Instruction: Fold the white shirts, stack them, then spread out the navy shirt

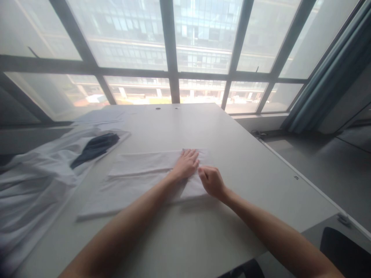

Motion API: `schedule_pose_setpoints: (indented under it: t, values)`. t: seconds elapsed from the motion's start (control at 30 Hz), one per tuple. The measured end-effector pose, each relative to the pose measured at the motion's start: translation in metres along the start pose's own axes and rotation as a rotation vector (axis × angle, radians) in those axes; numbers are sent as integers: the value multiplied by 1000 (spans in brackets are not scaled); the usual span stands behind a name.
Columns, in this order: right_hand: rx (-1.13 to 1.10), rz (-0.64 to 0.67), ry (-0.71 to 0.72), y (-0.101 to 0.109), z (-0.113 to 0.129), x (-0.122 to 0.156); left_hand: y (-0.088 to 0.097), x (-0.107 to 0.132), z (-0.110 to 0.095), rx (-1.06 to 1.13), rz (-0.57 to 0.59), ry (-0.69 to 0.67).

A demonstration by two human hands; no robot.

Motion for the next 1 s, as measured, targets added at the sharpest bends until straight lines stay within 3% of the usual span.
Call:
schedule_pose_setpoints:
  t: [0.13,0.23,0.37,0.47,0.67,0.77,0.83,0.93,1.0]
  values:
    - [472,264,210,-35,20,14,-2,-1,-1,-10,-13,-12]
    - [612,301,234,-46,22,19,-1,-1,-2,1,-16,-16]
    - [605,232,276,-42,32,21,11,1,1,35,-103,20]
    - [566,296,319,-50,38,25,19,4,9,34,-168,106]
    - [550,376,303,-60,38,29,8,4,15,-24,-82,156]
    - [457,327,234,-44,33,19,15,5,17,-4,-102,176]
    - [396,180,142,-16,23,3,26,6,12,-2,-158,155]
    - [391,-53,52,26,-1,-18,34,10,-10,-26,-185,25]
    - [445,-78,15,37,-21,-27,25,12,-25,-32,-129,-44]
Point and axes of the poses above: each hand's wrist, its own x-axis away from the middle knuckle, its own y-axis out of the back of the hand, z = x × y, the point moved 10 cm from there along -x, towards the middle knuckle, and after that the axes turned 2 degrees about -y, right-handed, at the moved point
